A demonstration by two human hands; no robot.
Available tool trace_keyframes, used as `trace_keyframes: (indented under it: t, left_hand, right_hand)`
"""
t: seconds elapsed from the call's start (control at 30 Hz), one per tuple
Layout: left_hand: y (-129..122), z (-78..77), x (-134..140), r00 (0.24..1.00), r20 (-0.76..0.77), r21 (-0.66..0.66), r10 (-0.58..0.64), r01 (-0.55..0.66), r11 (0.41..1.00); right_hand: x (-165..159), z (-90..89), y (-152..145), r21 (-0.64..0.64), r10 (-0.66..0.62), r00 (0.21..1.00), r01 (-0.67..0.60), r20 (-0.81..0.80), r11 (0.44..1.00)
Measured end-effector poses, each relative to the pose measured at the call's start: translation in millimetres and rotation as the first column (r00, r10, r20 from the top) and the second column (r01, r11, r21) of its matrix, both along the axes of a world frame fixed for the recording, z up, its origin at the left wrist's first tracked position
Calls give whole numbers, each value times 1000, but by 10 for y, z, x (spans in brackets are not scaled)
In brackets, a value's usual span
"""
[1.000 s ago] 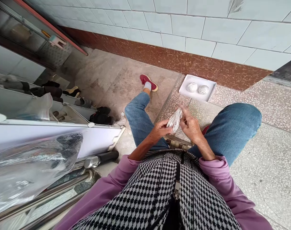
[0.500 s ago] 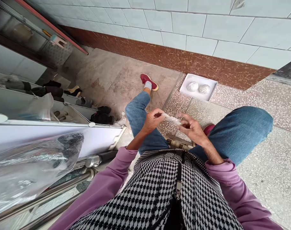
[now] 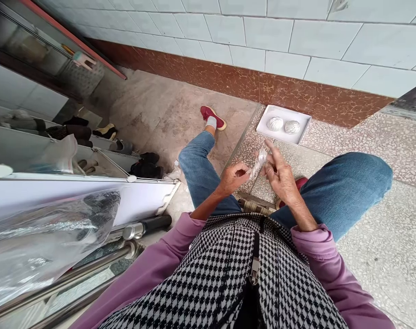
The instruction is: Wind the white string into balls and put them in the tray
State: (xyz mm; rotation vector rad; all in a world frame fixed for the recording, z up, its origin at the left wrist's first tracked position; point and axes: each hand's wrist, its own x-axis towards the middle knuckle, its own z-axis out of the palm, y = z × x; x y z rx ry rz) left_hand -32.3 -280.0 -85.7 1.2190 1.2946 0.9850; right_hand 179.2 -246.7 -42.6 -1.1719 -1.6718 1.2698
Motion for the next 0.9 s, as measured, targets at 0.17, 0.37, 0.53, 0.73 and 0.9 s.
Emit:
trace_keyframes:
  t: [0.17,0.37,0.53,0.73,0.9]
  left_hand:
    - [51,36,-141,1000,-18,-23,-13,13,1000]
    - [165,84,-307,952,-304,186,45,13,983]
    - [214,58,-251,883,-444,293,152,-17,956]
    - [226,-45,-86,837,-447,309,316,-188,933]
    - [207,-155,33,815,-421,322,399,-277,905]
  right_hand:
    - [54,-209,47,274,-96,810,-83,579,958]
    - [69,-322,16,261,-43,771,-163,635,951]
    - [-10,-417,3,52,-6,956,-10,294,999]
    - [-239,-463,-109,-526,-218,927,27,-305,850]
    - [-336,-492,-178,-703,-371,808,-74,-458,708]
